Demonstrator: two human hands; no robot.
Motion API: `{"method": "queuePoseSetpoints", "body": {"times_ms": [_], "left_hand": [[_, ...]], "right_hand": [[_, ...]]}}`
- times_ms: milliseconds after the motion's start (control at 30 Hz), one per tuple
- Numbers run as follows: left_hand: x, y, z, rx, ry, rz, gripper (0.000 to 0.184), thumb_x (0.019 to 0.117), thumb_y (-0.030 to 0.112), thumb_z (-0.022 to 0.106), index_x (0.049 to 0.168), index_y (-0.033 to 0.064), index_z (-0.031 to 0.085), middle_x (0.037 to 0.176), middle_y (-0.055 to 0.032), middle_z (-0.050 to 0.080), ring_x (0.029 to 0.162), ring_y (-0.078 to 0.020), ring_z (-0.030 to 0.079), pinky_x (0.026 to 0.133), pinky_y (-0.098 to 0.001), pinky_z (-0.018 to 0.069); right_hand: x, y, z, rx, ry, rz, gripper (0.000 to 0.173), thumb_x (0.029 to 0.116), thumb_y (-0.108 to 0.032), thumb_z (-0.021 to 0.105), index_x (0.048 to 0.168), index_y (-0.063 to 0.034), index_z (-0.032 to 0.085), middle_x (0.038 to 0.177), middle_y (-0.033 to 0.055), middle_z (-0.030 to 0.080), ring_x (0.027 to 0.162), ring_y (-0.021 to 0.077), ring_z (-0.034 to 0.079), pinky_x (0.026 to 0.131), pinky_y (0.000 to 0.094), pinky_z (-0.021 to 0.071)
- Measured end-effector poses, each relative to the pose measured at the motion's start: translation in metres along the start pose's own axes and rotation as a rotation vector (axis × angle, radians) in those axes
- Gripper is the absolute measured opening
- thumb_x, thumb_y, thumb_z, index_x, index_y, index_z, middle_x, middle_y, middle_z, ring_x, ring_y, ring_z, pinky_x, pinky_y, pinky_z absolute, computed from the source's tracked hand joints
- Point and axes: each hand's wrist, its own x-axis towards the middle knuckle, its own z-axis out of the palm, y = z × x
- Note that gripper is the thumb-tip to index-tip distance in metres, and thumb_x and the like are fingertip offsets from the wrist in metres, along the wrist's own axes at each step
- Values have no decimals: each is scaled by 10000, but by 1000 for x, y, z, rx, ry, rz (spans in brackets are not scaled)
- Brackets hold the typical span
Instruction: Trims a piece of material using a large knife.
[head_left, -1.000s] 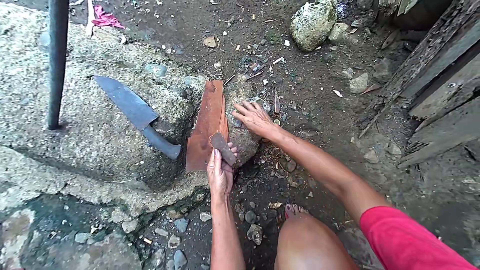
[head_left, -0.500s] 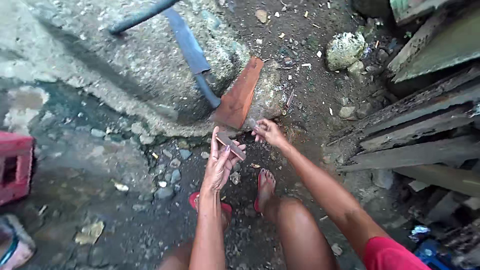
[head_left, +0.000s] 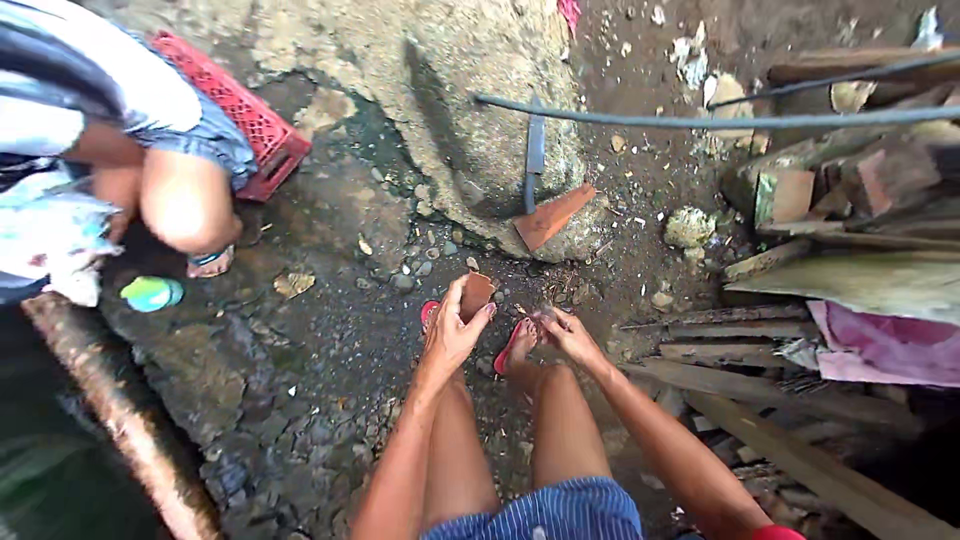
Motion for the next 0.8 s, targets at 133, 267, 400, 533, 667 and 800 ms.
{"method": "queuePoseSetpoints", "body": {"times_ms": [133, 267, 400, 533, 667, 800], "left_hand": [[-54, 33, -37, -108, 46, -10, 522, 945, 216, 688, 1403, 43, 507, 1176, -112, 693, 987, -144, 709, 893, -348, 598], [-116, 40, -41, -114, 118, -60, 529, 973, 228, 640, 1437, 43, 463, 1199, -145, 668, 973, -182, 702, 876, -372, 593], [-209, 42, -17, -167, 357, -160, 468, 1043, 287, 543, 1421, 19, 476, 1092, -123, 692, 813, -163, 692, 744, -353, 593], [-320, 67, -3, -321, 766, -137, 374, 1090, 238, 450, 1322, -42, 539, 930, -65, 707, 687, -106, 662, 640, -298, 586], [-421, 78, -16, -412, 1192, 7, 255, 1096, 232, 451, 1265, 58, 529, 906, 58, 714, 748, -79, 706, 691, -271, 621], [-495, 63, -25, -407, 1454, 51, 169, 1082, 179, 471, 1203, 83, 538, 977, 38, 754, 774, -121, 748, 668, -279, 643]], "right_hand": [[-46, -36, -8, -64, -106, 1, 315, 1095, -196, 465, 1257, 21, 624, 924, 64, 732, 715, 118, 701, 688, 292, 610], [-79, -47, -18, -132, -148, -14, 349, 1116, -237, 383, 1208, 5, 618, 726, -36, 561, 538, 38, 475, 517, 218, 436], [-115, -52, -39, -289, -230, 10, 500, 1137, -341, 283, 1183, -6, 651, 670, -40, 532, 500, 44, 434, 481, 229, 402], [-141, -27, -93, -651, -247, 51, 558, 1130, -401, 275, 1182, -8, 667, 711, 19, 577, 547, 97, 493, 543, 301, 462], [-141, 4, -173, -1116, -209, 239, 581, 1104, -469, 381, 1267, 13, 662, 1115, 272, 696, 1015, 404, 683, 948, 594, 516], [-148, -6, -219, -1403, -168, 373, 563, 1089, -442, 461, 1278, 51, 656, 1263, 317, 653, 1234, 469, 608, 1075, 632, 436]]}}
